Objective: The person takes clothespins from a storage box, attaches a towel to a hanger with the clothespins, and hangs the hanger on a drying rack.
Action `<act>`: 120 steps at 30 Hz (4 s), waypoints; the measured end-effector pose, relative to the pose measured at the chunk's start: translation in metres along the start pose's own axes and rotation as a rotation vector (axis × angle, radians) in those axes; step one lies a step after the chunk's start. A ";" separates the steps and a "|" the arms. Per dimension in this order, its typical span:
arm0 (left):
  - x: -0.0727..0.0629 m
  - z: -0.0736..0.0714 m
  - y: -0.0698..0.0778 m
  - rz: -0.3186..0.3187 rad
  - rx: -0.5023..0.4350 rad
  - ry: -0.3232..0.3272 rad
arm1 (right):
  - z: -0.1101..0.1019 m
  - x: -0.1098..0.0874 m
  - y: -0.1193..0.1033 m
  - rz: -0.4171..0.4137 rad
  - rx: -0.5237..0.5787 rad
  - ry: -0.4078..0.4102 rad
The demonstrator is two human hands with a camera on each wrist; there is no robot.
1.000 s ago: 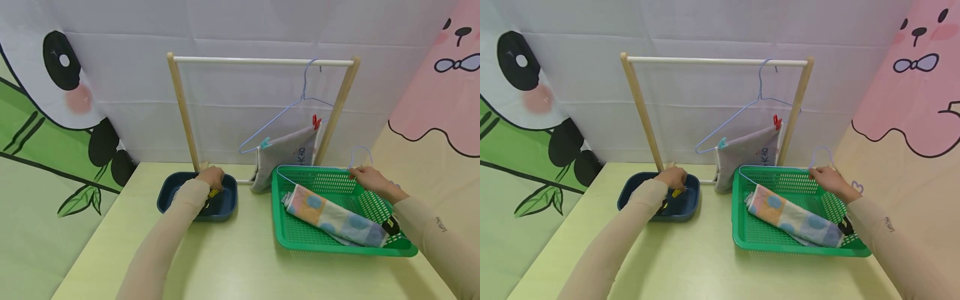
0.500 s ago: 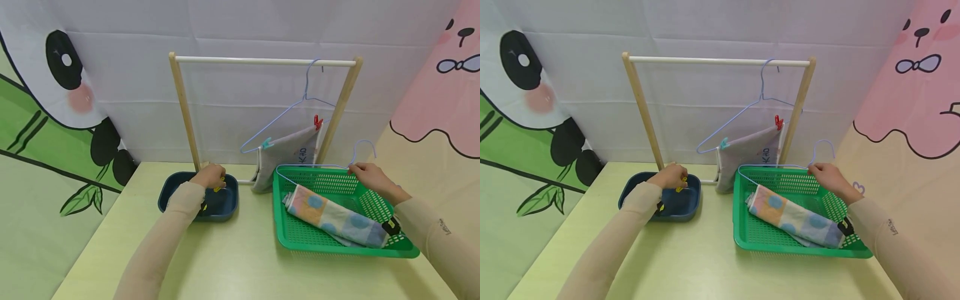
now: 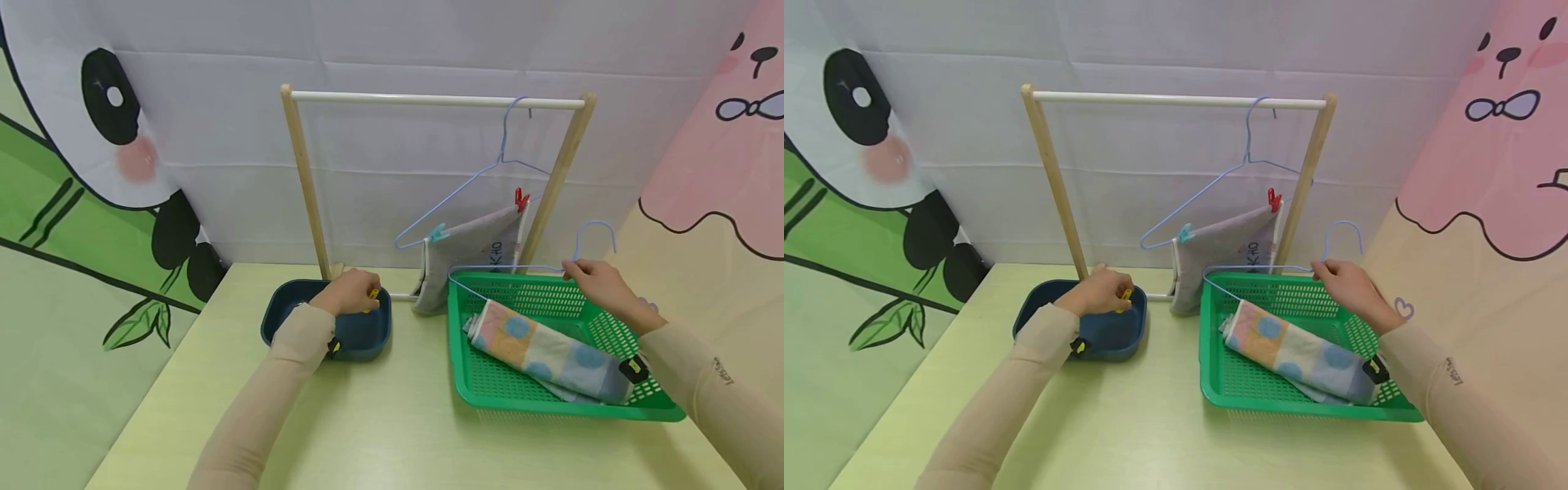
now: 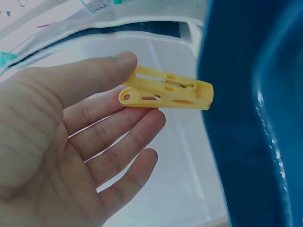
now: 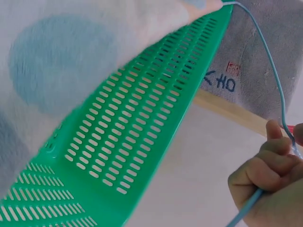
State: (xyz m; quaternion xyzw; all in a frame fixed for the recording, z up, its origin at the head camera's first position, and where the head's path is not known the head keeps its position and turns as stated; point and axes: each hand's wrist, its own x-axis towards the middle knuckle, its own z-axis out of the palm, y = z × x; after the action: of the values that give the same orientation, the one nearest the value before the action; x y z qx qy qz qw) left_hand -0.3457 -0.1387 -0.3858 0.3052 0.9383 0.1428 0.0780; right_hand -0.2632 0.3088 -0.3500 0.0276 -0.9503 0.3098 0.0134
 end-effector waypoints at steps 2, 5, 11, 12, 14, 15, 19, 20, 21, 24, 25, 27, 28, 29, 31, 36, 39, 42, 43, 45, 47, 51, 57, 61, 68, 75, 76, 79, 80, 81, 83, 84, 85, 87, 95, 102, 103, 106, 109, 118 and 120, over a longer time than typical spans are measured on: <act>-0.002 0.000 0.004 0.010 -0.022 0.001 | 0.000 0.000 -0.002 -0.007 -0.006 0.020; -0.005 -0.001 0.010 0.031 -0.046 0.011 | -0.001 0.000 -0.004 -0.017 -0.020 0.049; -0.009 -0.004 0.019 0.070 -0.054 0.030 | -0.004 -0.004 -0.012 -0.036 -0.039 0.105; -0.010 -0.005 0.020 0.075 -0.052 0.032 | -0.005 -0.004 -0.014 -0.038 -0.044 0.118; -0.011 -0.006 0.024 0.089 -0.055 0.032 | -0.006 -0.006 -0.016 -0.044 -0.056 0.141; -0.012 -0.006 0.025 0.095 -0.059 0.032 | -0.007 -0.007 -0.018 -0.050 -0.065 0.154; -0.013 -0.006 0.031 0.110 -0.055 0.037 | -0.011 -0.010 -0.022 -0.074 -0.091 0.191; -0.013 -0.006 0.032 0.115 -0.057 0.041 | -0.012 -0.011 -0.023 -0.075 -0.094 0.197; -0.013 -0.006 0.033 0.119 -0.055 0.045 | -0.013 -0.011 -0.024 -0.079 -0.100 0.207; -0.015 -0.007 0.038 0.140 -0.065 0.057 | -0.016 -0.012 -0.027 -0.084 -0.104 0.221; -0.015 -0.007 0.040 0.150 -0.067 0.062 | -0.017 -0.013 -0.028 -0.086 -0.106 0.224; -0.017 -0.007 0.043 0.172 -0.076 0.072 | -0.019 -0.014 -0.031 -0.097 -0.108 0.236; -0.018 -0.008 0.045 0.183 -0.080 0.078 | -0.020 -0.015 -0.033 -0.103 -0.107 0.239; -0.018 -0.008 0.047 0.193 -0.084 0.085 | -0.020 -0.016 -0.035 -0.110 -0.109 0.243; -0.019 -0.008 0.050 0.210 -0.089 0.094 | -0.021 -0.018 -0.038 -0.121 -0.112 0.254; -0.018 -0.008 0.058 0.248 -0.094 0.130 | -0.022 -0.022 -0.045 -0.143 -0.115 0.267; -0.017 -0.008 0.063 0.267 -0.103 0.158 | -0.022 -0.022 -0.049 -0.162 -0.124 0.272; -0.016 -0.008 0.067 0.272 -0.121 0.168 | -0.023 -0.023 -0.053 -0.177 -0.128 0.276; -0.016 -0.008 0.068 0.272 -0.130 0.170 | -0.024 -0.023 -0.054 -0.182 -0.129 0.279; -0.015 -0.007 0.071 0.273 -0.145 0.176 | -0.024 -0.023 -0.057 -0.188 -0.127 0.284; -0.014 -0.004 0.073 0.274 -0.158 0.184 | -0.025 -0.023 -0.059 -0.195 -0.123 0.288; -0.010 -0.001 0.079 0.312 -0.199 0.202 | -0.027 -0.024 -0.063 -0.202 -0.114 0.281; -0.007 0.000 0.091 0.391 -0.231 0.219 | -0.030 -0.025 -0.066 -0.204 -0.115 0.271; -0.005 0.000 0.099 0.396 -0.252 0.246 | -0.031 -0.022 -0.068 -0.204 -0.111 0.277; 0.002 0.003 0.112 0.416 -0.224 0.386 | -0.031 -0.022 -0.070 -0.186 -0.093 0.265; 0.006 0.005 0.124 0.436 -0.214 0.448 | -0.031 -0.024 -0.070 -0.186 -0.085 0.263; 0.007 0.006 0.125 0.434 -0.216 0.453 | -0.031 -0.024 -0.070 -0.189 -0.087 0.263; 0.008 0.007 0.128 0.428 -0.218 0.470 | -0.031 -0.023 -0.071 -0.193 -0.090 0.260; 0.009 0.007 0.130 0.428 -0.218 0.479 | -0.032 -0.023 -0.072 -0.193 -0.090 0.258; 0.010 0.007 0.131 0.428 -0.215 0.487 | -0.032 -0.024 -0.072 -0.193 -0.089 0.258; 0.011 0.008 0.134 0.432 -0.210 0.507 | -0.032 -0.024 -0.072 -0.193 -0.086 0.256; 0.012 0.009 0.135 0.439 -0.206 0.518 | -0.032 -0.025 -0.072 -0.193 -0.083 0.256; 0.013 0.010 0.136 0.447 -0.205 0.530 | -0.032 -0.025 -0.073 -0.193 -0.082 0.256; 0.015 0.011 0.138 0.463 -0.204 0.545 | -0.032 -0.026 -0.073 -0.191 -0.078 0.253; 0.023 0.016 0.141 0.511 -0.197 0.582 | -0.033 -0.029 -0.074 -0.201 -0.075 0.254; 0.025 0.017 0.145 0.506 -0.178 0.562 | -0.032 -0.028 -0.074 -0.212 -0.076 0.243; 0.025 0.017 0.145 0.506 -0.176 0.561 | -0.032 -0.028 -0.073 -0.212 -0.077 0.243; 0.026 0.017 0.147 0.502 -0.173 0.556 | -0.032 -0.028 -0.073 -0.214 -0.077 0.248; 0.027 0.017 0.148 0.499 -0.154 0.550 | -0.032 -0.027 -0.073 -0.223 -0.079 0.255; 0.032 0.017 0.152 0.538 -0.102 0.529 | -0.033 -0.028 -0.075 -0.227 -0.077 0.260; 0.034 0.017 0.153 0.546 -0.093 0.531 | -0.033 -0.029 -0.075 -0.222 -0.074 0.264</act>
State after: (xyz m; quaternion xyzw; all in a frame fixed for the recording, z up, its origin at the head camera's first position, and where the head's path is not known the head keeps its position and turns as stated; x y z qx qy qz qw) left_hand -0.2848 0.0031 -0.3560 0.4924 0.8025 0.2749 -0.1948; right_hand -0.2298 0.2691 -0.2806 0.0908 -0.9421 0.2722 0.1734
